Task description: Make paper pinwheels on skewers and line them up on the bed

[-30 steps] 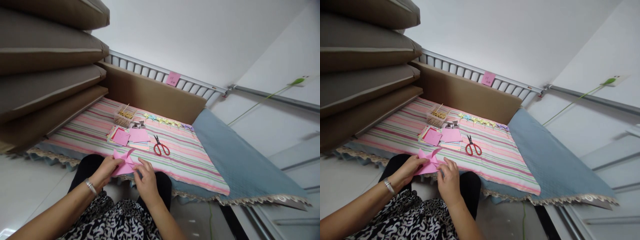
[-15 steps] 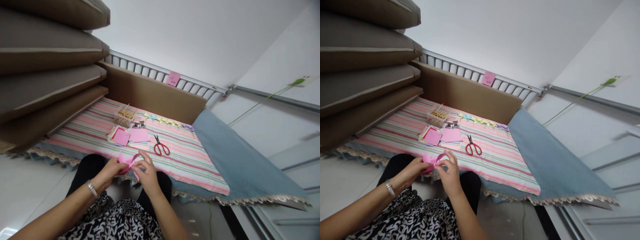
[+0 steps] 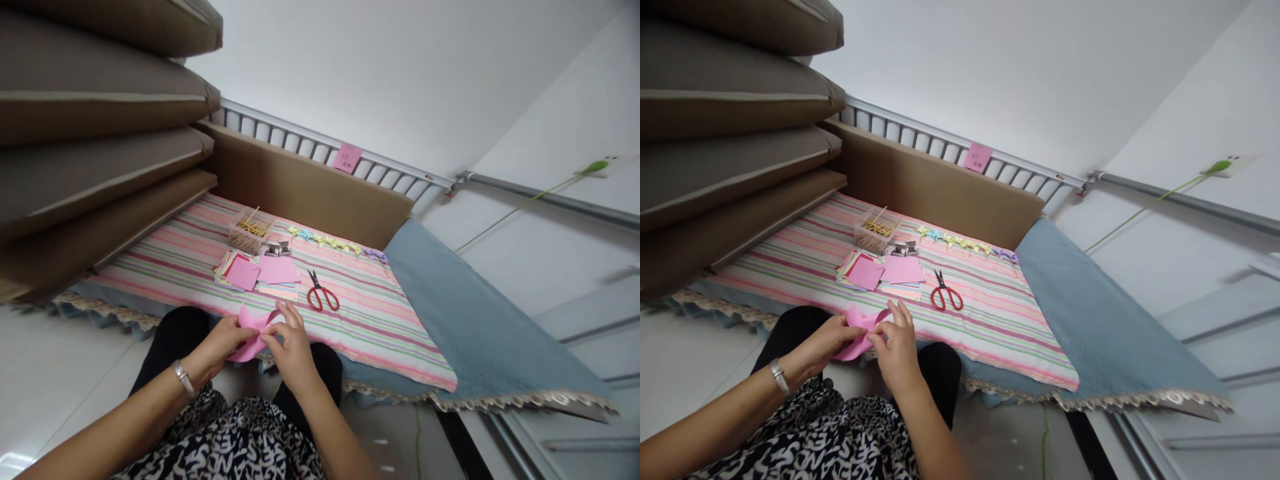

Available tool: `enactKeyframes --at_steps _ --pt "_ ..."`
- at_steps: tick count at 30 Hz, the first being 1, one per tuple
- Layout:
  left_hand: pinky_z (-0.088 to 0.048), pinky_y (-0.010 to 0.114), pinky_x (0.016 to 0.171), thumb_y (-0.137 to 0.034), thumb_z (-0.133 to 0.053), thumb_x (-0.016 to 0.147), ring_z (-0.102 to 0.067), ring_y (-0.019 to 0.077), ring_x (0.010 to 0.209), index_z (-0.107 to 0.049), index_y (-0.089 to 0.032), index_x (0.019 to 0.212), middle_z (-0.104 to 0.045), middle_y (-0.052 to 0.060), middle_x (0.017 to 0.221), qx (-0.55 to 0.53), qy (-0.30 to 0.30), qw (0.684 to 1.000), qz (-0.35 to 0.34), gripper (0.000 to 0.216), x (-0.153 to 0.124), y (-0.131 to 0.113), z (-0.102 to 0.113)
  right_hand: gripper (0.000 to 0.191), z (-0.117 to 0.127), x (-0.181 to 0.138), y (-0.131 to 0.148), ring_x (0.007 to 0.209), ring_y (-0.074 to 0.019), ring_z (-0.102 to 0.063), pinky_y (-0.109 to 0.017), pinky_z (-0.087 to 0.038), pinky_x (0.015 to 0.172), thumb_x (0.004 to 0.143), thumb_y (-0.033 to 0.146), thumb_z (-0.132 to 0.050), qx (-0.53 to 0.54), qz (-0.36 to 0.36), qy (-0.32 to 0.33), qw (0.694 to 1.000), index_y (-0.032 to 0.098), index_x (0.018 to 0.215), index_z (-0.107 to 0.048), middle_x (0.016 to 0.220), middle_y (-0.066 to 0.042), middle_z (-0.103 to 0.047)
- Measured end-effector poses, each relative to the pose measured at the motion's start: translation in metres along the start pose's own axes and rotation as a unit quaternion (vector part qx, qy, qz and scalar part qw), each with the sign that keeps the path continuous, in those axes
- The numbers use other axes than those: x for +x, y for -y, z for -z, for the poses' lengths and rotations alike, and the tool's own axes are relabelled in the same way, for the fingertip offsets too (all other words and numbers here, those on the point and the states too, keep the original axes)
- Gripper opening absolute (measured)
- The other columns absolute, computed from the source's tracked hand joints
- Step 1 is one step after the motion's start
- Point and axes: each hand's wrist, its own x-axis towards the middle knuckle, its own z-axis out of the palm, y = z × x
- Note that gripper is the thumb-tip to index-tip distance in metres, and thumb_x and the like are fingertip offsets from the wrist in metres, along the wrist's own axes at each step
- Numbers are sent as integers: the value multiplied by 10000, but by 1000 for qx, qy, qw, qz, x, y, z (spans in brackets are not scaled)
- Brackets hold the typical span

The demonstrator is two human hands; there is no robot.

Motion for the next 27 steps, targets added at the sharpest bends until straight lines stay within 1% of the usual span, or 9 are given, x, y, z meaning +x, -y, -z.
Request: enactKeyframes --at_steps 3,8,13,15,18,21,23,27 --pt "-212 214 431 -166 -672 561 -360 72 390 -648 -113 612 -537 -31 448 -4 9 1000 1 78 -1 0 0 81 -1 1 5 1346 -282 -312 -503 -287 1060 730 118 -675 -19 -9 -8 1000 195 709 -689 1366 -128 -494" --pt "-341 230 505 -167 -674 573 -521 128 497 -685 -102 712 -650 27 583 -26 29 999 11 154 -3 1 0 77 -1 1 7 1340 -287 -321 -499 -287 1060 725 115 -685 -37 -11 -11 999 188 698 -680 1363 -139 -494" --pt "-404 252 564 -180 -708 571 -586 162 562 -693 -99 743 -682 53 628 -53 46 997 22 191 -4 -2 -2 79 -1 1 6 1334 -294 -323 -494 -284 1058 710 101 -687 -44 -16 -11 999 178 698 -676 1357 -159 -494" --pt "-429 261 599 -195 -731 571 -608 174 598 -699 -101 754 -693 63 650 -64 54 996 25 208 -6 -5 -2 87 -1 2 6 1330 -297 -326 -506 -287 1051 709 99 -680 -43 -16 -14 999 184 695 -670 1357 -150 -495" --pt "-456 269 669 -217 -764 576 -637 187 669 -716 -97 801 -717 86 707 -84 78 993 30 260 -8 -8 -2 110 -1 3 6 1322 -299 -337 -518 -290 1045 702 87 -666 -41 -17 -21 999 194 679 -653 1350 -127 -504" --pt "-466 274 719 -220 -792 569 -651 195 712 -725 -92 831 -729 101 744 -109 105 988 29 299 -9 -9 0 120 -2 4 7 1323 -304 -335 -513 -291 1047 689 69 -653 -51 -22 -20 998 188 687 -639 1351 -134 -498" --pt "-466 270 714 -204 -801 557 -650 188 699 -725 -90 830 -730 96 733 -113 102 988 28 305 -9 -8 1 135 -3 5 8 1323 -301 -335 -511 -297 1047 684 67 -644 -58 -18 -28 998 191 735 -633 1348 -135 -496" --pt "-463 261 663 -169 -789 534 -634 174 644 -719 -93 783 -721 82 684 -124 71 989 28 270 -9 -10 0 219 -8 6 9 1310 -293 -360 -504 -308 1057 681 89 -654 -65 6 -58 996 197 867 -615 1332 -133 -507"
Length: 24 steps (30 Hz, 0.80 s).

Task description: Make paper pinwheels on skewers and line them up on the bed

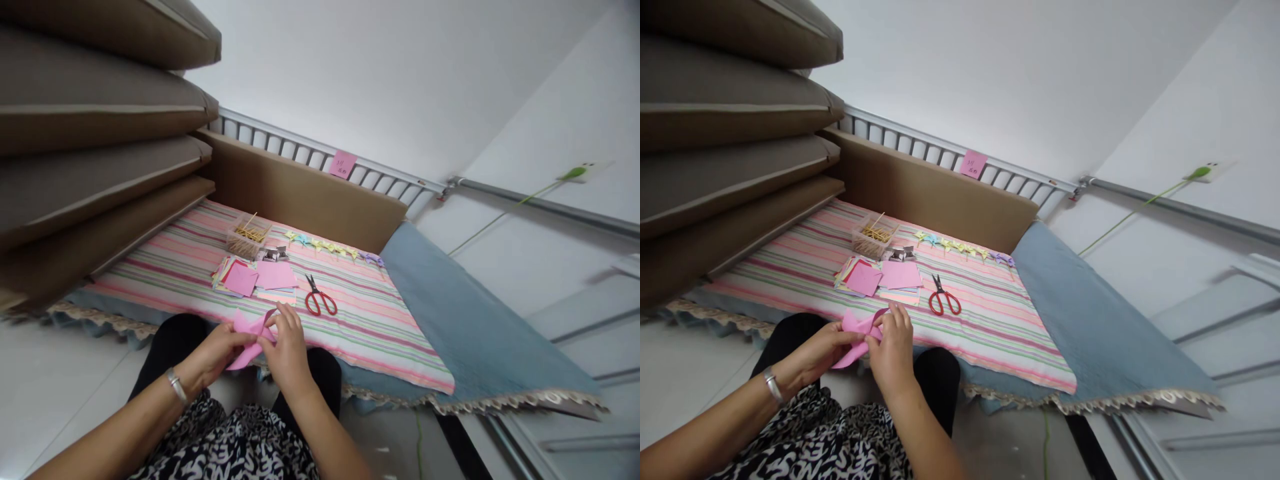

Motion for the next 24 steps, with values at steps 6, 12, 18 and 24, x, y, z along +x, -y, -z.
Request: enactKeyframes --at_steps 6,12,18,24 --pt "-426 243 530 -183 -743 548 -568 144 517 -688 -119 667 -679 37 577 -6 -48 999 -17 146 -3 -10 0 517 -3 3 -2 1288 -273 -401 -460 -316 1078 713 147 -654 54 14 -51 997 184 1214 -532 1346 -141 -496" --pt "-446 252 589 -279 -770 563 -610 176 584 -692 -114 697 -702 66 633 9 -81 995 -52 227 4 -11 6 349 -15 14 -11 924 -229 -642 -343 -490 816 691 300 -682 362 -239 -4 901 167 1010 -640 953 -84 -691" --pt "-485 318 681 -360 -798 537 -653 244 646 -691 -153 720 -708 71 657 60 -95 991 -71 297 28 -3 15 118 -34 35 -16 480 -110 -499 -231 -398 534 578 223 -690 436 -292 72 848 149 575 -599 488 42 -530" --pt "-490 383 603 -397 -830 378 -628 297 587 -644 -187 541 -678 80 554 90 -131 986 -49 325 75 7 24 35 -42 54 -31 503 -112 -474 -218 -379 508 581 166 -591 424 -302 54 852 172 583 -556 514 57 -487"
